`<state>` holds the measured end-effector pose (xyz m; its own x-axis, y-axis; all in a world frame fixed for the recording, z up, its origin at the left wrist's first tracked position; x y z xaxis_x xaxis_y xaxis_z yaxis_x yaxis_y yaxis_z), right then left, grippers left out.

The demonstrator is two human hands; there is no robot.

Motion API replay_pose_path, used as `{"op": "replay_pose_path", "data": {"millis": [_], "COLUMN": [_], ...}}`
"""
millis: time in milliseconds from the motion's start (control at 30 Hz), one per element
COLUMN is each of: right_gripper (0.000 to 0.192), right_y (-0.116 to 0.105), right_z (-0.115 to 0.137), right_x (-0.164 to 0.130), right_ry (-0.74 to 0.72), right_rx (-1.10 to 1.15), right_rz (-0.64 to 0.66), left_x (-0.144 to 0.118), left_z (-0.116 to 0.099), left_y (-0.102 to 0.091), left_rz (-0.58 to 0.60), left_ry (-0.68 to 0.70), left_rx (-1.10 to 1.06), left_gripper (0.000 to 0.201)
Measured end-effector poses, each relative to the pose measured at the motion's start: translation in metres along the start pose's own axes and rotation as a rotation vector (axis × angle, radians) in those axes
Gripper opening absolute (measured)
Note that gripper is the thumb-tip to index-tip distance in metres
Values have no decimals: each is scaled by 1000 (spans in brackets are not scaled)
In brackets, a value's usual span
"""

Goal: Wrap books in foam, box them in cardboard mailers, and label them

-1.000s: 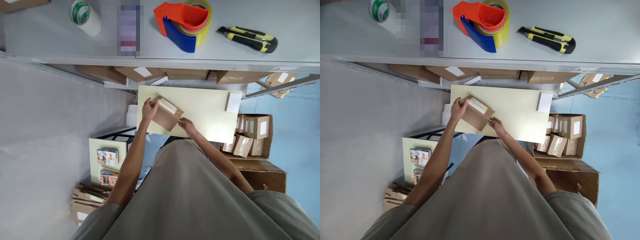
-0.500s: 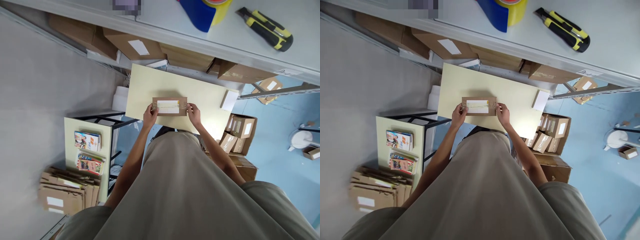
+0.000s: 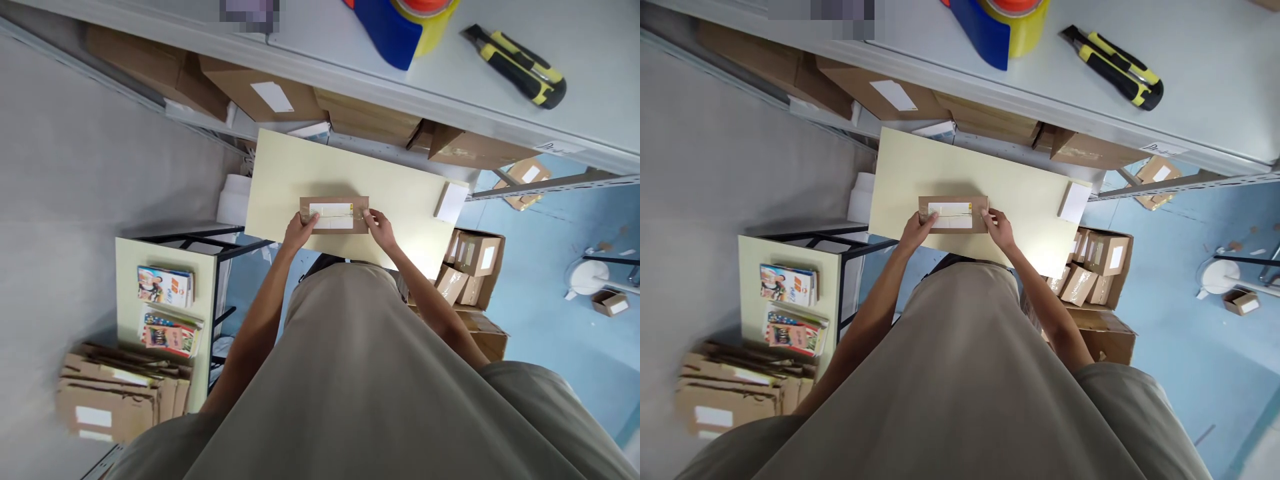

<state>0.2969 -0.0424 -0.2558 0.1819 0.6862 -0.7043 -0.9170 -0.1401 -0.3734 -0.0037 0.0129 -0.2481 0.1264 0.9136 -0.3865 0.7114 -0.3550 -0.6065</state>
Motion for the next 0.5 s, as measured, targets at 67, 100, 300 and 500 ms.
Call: {"op": "replay_pose_path", "data": {"millis": [67,100,300,500], "right_gripper": [72,71,61,55], "right_y": [-2,-3,-34,-40], "right_z": [-1,-1,-5,-36], "right_x": [-9,-14,-39,-24], "right_ry": [-39,-58,-171,-144], "right_rx": [32,38,74,43], "right_rz": [15,22,-108,-235], "left_x": [0,1,11,20], "left_z": [-2,-5,-35,-28], "left_y": [-3,-5,-15,25], "left_rz": [13,16,-62,7], "left_ry": [19,33,254,266], "left_rx": [-45,-60,-13,17], "left_gripper": [36,35,42,33]}}
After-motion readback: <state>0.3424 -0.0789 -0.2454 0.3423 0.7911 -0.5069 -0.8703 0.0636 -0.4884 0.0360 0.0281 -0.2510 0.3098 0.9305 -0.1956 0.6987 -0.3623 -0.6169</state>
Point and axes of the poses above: each hand's wrist, its own x-axis towards the middle knuckle, its own y-axis out of the palm, z = x × y, the point moved 10 cm from there along x, towards the middle knuckle, and after that the axes turned 12 degrees about y, right-handed, at the moved point
